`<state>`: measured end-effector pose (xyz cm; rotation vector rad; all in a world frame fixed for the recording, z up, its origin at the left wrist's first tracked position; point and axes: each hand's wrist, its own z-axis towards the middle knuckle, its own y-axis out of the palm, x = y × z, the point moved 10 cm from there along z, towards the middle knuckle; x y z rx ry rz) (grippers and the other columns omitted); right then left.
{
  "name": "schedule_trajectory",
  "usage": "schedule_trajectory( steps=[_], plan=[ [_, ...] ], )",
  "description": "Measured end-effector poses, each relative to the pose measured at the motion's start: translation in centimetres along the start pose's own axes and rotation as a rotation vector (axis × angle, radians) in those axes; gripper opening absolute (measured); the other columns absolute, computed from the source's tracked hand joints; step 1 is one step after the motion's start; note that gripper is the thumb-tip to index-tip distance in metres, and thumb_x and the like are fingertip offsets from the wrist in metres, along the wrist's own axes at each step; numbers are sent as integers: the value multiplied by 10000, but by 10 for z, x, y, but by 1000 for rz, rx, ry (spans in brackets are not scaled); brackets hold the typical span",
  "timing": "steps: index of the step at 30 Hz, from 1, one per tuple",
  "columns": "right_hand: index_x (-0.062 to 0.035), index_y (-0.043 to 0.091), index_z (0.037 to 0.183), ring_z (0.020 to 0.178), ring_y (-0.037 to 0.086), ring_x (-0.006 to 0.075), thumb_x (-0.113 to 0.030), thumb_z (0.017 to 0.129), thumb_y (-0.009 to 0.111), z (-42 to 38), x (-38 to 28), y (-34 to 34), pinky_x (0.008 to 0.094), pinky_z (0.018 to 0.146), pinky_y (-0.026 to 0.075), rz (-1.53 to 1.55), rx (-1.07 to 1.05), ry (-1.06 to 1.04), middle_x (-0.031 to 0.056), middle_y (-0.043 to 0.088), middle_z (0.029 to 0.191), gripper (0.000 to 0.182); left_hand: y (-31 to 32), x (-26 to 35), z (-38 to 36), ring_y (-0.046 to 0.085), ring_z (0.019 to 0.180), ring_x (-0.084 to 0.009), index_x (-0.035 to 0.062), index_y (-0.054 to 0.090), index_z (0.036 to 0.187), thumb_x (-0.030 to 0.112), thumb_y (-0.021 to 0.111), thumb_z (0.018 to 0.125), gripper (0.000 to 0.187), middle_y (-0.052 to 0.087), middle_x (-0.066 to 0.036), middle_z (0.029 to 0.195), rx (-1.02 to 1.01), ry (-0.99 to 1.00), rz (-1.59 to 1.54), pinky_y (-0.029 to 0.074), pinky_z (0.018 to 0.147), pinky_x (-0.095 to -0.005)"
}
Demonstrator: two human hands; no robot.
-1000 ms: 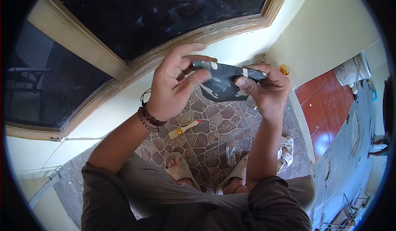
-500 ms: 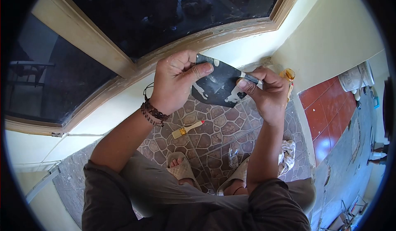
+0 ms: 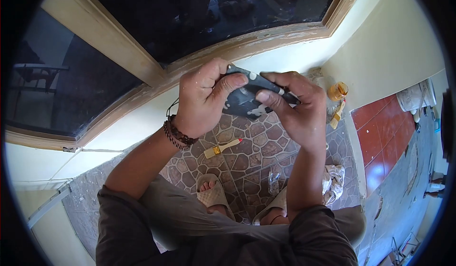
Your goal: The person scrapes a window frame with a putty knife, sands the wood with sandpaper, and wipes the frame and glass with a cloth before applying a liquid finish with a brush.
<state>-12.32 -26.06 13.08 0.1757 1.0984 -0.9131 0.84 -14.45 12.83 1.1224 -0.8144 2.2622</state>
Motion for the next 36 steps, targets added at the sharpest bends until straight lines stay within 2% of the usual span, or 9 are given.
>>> schedule_trajectory(
  steps=[5,8,10,21,26,29,32,33,36],
  plan=[
    [-63,752,884,573,556,161,-74,715,823,-4,-13,1,312,527,423,-11,49,-147,53,618,644,184,-8,32,8,593,662,-65,20,648,896,164,747,866,176,650,-25,708,154,120,-234,464,583,-237],
    [-66,751,891,565,557,166,-60,721,812,-4,-22,9,314,520,422,-42,-5,-190,51,608,632,181,7,53,5,655,851,-96,-3,636,908,66,763,829,164,691,-59,878,-263,299,118,510,720,-245],
    [-61,747,892,560,555,174,-47,719,806,-4,-16,15,316,516,422,38,-68,-121,52,608,633,184,12,32,3,679,798,-112,-8,658,882,54,769,814,145,705,-77,838,-392,88,86,517,691,-235],
    [-24,721,928,619,614,213,110,581,673,-13,-66,6,318,590,491,-172,32,-325,71,686,773,374,-13,76,4,702,711,-155,-16,676,842,20,759,805,98,708,-91,763,-286,299,252,533,628,-241],
    [-3,717,987,727,673,210,23,627,780,-7,-81,0,323,668,531,-199,31,-427,90,702,863,366,-40,51,15,711,829,-206,-45,665,890,33,746,822,131,705,-154,877,-136,221,54,567,669,-268],
    [33,653,1129,900,672,209,-164,762,838,7,-61,17,343,812,540,453,-360,-100,149,681,1044,456,-41,61,14,701,937,-259,-60,665,943,-23,698,838,116,682,-190,1022,-184,301,-190,597,751,-307],
    [32,583,1233,925,660,203,-165,758,843,3,-33,39,349,830,531,458,-501,326,136,681,1034,576,-28,71,11,697,956,-263,-63,670,982,-52,690,829,154,683,-178,1047,-221,375,-71,600,774,-323],
    [30,533,1280,924,645,181,-141,765,838,6,-38,41,339,817,529,304,-535,160,115,676,1016,622,-27,74,10,685,941,-200,-2,687,1117,-174,665,764,393,673,-157,1053,-232,448,-26,622,752,-263],
    [25,554,1230,907,629,147,-97,761,834,9,-19,35,297,779,522,557,-336,297,107,671,995,560,-28,63,15,683,878,-161,6,690,1123,-39,756,767,365,686,-126,1038,-114,227,-16,581,719,-262]
  ],
)
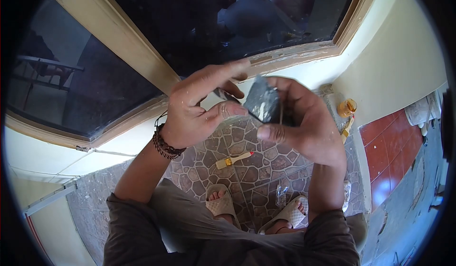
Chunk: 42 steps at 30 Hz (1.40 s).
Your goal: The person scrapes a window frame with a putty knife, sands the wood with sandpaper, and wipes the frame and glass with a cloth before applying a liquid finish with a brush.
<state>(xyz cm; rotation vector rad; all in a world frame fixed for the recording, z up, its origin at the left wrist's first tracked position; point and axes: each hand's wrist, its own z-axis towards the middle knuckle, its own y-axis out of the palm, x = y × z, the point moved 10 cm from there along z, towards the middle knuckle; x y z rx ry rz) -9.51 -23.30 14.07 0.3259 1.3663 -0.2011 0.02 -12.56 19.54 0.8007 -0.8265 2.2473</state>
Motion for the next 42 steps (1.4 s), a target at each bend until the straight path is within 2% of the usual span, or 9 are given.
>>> schedule_trajectory(
  steps=[5,22,30,32,34,35,36,38,42],
  plan=[
    [9,666,928,694,599,62,-67,691,878,1,17,-14,244,630,506,-151,68,121,24,675,759,327,11,-19,-9,638,703,-122,-5,682,942,123,778,811,208,699,-77,812,-155,-112,101,493,629,-253],
    [12,706,875,667,582,54,-149,826,790,14,32,0,224,593,471,61,104,-50,23,691,754,188,26,-47,-18,586,678,-87,-7,680,905,102,674,893,110,655,-51,739,-266,-418,-1,472,639,-251],
    [-6,685,984,686,622,107,-311,872,736,33,28,-3,229,641,506,-397,-145,-207,42,678,767,329,20,-64,-26,569,754,-33,-1,683,940,107,648,924,115,657,21,823,-163,-430,-29,451,685,-190],
    [-22,679,1089,941,690,271,-553,785,756,34,17,-4,303,903,535,-188,-542,112,168,706,955,617,18,-66,-26,580,761,-24,12,683,945,131,631,948,130,670,14,833,-95,-509,-36,448,681,-170],
    [26,690,983,807,694,239,-544,855,691,24,17,-40,327,691,570,-795,-473,320,149,705,890,584,26,-68,-27,597,778,-36,22,665,1010,141,632,949,137,686,-4,875,-127,-490,-25,463,688,-175],
    [29,677,1035,935,678,277,-558,860,670,20,39,-61,372,802,556,-805,-732,548,189,684,1010,613,31,-72,-30,597,778,-36,22,665,1010,141,632,949,137,686,-4,875,-134,-490,-37,463,688,-175],
    [-10,682,996,671,618,118,-273,921,664,7,99,-98,233,627,508,-910,-625,668,53,678,769,273,39,-83,-39,604,792,-43,24,648,1045,147,633,951,156,690,-15,897,-174,-560,-90,469,703,-181],
    [-100,700,1004,786,636,176,-242,873,651,-44,138,-131,327,669,524,-1228,-845,721,60,685,827,199,61,-98,-52,619,845,-61,24,600,1115,155,628,957,208,696,-39,952,-261,-652,-210,480,748,-199],
    [-51,541,1281,1167,537,402,-306,814,751,-177,254,-223,459,978,440,-1268,-210,683,216,545,1298,573,120,-145,-83,642,813,-79,31,577,1100,97,599,962,154,705,-63,932,-344,-789,-407,520,717,-215]
  ],
)
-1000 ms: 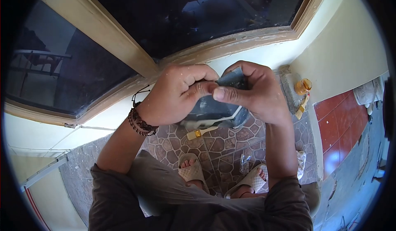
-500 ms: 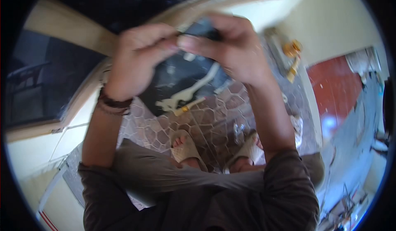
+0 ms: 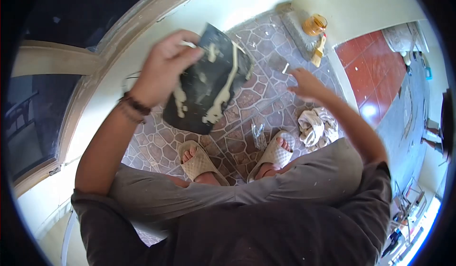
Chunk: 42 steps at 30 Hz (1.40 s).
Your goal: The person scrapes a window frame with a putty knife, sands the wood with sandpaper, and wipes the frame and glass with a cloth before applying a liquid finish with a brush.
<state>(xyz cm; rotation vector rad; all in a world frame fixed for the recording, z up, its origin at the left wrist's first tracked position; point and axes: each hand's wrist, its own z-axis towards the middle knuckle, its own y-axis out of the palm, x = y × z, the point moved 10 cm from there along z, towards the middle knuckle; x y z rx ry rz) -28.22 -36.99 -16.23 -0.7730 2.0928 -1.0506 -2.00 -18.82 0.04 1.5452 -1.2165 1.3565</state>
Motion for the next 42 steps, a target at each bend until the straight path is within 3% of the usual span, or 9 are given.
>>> schedule_trajectory(
  steps=[1,4,11,16,18,23,33,35,42],
  plan=[
    [-69,465,1352,1191,515,406,-259,844,718,-9,26,18,472,994,418,-117,316,-35,219,507,1324,599,7,-21,10,645,781,-90,29,573,1113,85,589,964,160,705,-67,913,-7,-49,43,525,686,-220],
    [-58,449,1349,1209,503,401,-230,856,697,-18,65,48,495,1016,389,9,423,180,226,503,1318,578,33,-69,33,644,815,-98,27,566,1131,86,586,963,178,701,-78,943,-81,-164,-6,525,715,-227],
    [5,558,1162,1028,609,412,-251,847,669,0,92,80,461,854,487,262,374,239,232,635,1109,421,52,-197,74,629,851,-115,38,560,1153,4,534,954,204,682,-64,971,98,-306,-222,512,780,-286],
    [2,621,1043,711,636,258,-307,832,690,-27,74,91,375,707,493,690,223,491,138,648,750,380,68,-245,57,627,725,-91,62,572,1137,12,543,956,190,677,-27,930,230,-409,-490,501,604,-222],
    [-12,629,1075,707,613,205,-302,828,714,-24,53,80,346,695,487,808,247,421,111,636,750,391,74,-244,58,635,700,-79,90,559,1198,14,539,960,251,684,-26,954,230,-397,-519,474,532,-184],
    [-40,632,1183,706,576,108,-225,822,770,2,-9,10,272,668,470,1084,374,126,27,622,753,428,89,-188,64,655,906,-130,117,406,1443,-3,488,979,487,674,-83,1093,159,-202,-590,534,765,-248],
    [-7,607,1227,574,503,42,-71,782,787,5,-50,-40,196,504,373,1397,250,-17,-12,612,801,484,88,-122,59,618,923,-92,39,501,1347,29,629,929,438,677,-62,1016,36,1,-181,508,812,-238],
    [6,595,1239,564,502,47,-45,771,784,-1,-53,-51,196,497,369,1455,256,-52,-5,613,819,508,70,-137,58,614,901,-81,12,573,1238,35,667,907,345,669,-29,992,157,-181,58,506,792,-228],
    [79,315,1438,719,637,180,-338,990,480,-10,-51,-59,210,449,471,2058,-103,-420,266,584,1254,633,67,-145,55,631,890,-111,43,619,1065,102,569,981,114,667,-30,1002,157,-151,-698,516,803,-282]
  ],
)
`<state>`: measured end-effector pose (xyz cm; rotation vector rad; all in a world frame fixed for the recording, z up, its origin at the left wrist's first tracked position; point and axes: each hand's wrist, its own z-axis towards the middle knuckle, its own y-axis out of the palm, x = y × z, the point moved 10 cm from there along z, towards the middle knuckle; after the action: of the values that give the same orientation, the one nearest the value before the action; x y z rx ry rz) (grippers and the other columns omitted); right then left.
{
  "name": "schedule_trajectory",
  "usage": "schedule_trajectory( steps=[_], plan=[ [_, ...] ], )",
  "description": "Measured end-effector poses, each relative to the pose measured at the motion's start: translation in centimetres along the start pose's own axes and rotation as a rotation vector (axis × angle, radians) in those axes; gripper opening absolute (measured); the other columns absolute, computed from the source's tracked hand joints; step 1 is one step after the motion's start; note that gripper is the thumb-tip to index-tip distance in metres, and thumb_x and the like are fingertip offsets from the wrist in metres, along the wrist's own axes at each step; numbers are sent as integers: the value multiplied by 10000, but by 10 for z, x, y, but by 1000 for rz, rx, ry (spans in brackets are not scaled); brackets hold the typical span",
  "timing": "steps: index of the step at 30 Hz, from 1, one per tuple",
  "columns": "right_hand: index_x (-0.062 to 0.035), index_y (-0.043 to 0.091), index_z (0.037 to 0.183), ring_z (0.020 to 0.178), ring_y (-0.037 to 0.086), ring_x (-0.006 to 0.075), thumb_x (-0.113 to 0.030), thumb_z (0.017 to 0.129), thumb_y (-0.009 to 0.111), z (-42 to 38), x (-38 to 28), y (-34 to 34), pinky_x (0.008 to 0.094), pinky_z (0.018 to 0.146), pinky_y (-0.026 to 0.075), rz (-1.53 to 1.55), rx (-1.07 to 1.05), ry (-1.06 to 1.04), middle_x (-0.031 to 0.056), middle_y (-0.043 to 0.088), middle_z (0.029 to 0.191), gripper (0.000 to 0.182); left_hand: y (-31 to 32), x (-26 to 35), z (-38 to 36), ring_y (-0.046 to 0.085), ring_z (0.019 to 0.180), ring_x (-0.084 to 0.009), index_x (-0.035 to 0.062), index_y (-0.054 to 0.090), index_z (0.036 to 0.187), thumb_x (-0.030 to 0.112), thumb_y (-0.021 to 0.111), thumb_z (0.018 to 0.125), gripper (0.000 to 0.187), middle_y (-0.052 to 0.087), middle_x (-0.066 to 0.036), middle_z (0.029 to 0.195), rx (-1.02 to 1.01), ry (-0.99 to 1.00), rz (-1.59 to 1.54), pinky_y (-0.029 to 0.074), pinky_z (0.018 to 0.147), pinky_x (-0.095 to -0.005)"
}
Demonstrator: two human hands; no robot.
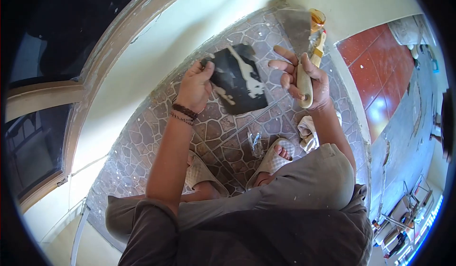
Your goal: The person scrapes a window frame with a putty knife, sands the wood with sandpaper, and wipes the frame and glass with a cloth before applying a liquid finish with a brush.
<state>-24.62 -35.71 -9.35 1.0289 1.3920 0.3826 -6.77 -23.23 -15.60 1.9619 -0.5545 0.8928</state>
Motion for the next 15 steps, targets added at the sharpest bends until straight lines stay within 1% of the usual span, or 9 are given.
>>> schedule_trajectory(
  steps=[2,3,4,6,7,9,10,12,15],
  plan=[
    [72,313,1443,1014,663,310,-326,959,527,-2,2,9,227,506,550,277,-9,17,285,529,1314,663,4,-1,-2,643,951,-173,35,586,1146,143,428,1041,219,657,-48,1049,19,-56,-100,524,887,-362],
    [64,303,1452,1271,505,410,-294,934,540,0,2,17,318,738,617,468,-244,10,299,458,1388,673,3,-6,-4,638,899,-196,23,571,1156,202,394,1046,275,650,-70,1011,83,-97,-133,532,810,-392],
    [64,303,1452,1271,505,410,-294,934,540,-1,1,21,318,738,617,463,-243,8,299,458,1388,673,6,-5,-7,638,899,-196,23,571,1156,202,394,1046,275,650,-70,1011,78,-96,-135,532,810,-392],
    [64,294,1457,1306,469,411,-274,894,568,2,1,20,419,943,555,330,-119,-24,296,437,1414,711,11,-15,-13,581,754,-195,-3,546,1199,287,431,1022,358,598,-78,872,69,-232,-247,499,660,-346],
    [61,296,1459,1338,430,414,-254,866,579,2,1,24,491,1061,451,331,-130,-29,294,421,1431,729,7,-17,-12,581,754,-195,-3,546,1199,287,431,1022,358,598,-78,872,67,-230,-246,499,660,-346],
    [63,287,1464,1331,437,421,-232,845,598,2,0,31,508,1050,457,305,-93,-37,298,411,1438,753,41,-17,-14,511,623,-183,5,588,1099,262,368,999,353,527,-68,723,-348,-307,-537,437,500,-314],
    [66,278,1469,1323,444,429,-211,824,617,2,-1,33,525,1039,463,284,-55,-42,302,402,1444,780,46,-16,-16,511,623,-183,5,588,1099,262,368,999,353,527,-68,723,-348,-303,-533,437,500,-314],
    [61,298,1460,1330,441,416,-199,821,596,2,-1,39,523,1077,419,283,-81,-40,292,414,1439,752,55,-21,-22,389,566,-160,-8,581,1114,320,367,988,411,422,-56,665,-255,-340,-586,323,425,-292],
    [57,332,1441,1328,450,400,-145,803,569,2,-1,47,517,1115,376,257,-72,-37,276,444,1421,710,65,-27,-25,398,574,-167,-1,561,1137,350,370,981,429,432,-72,687,-306,-372,-633,334,433,-284]
  ],
)
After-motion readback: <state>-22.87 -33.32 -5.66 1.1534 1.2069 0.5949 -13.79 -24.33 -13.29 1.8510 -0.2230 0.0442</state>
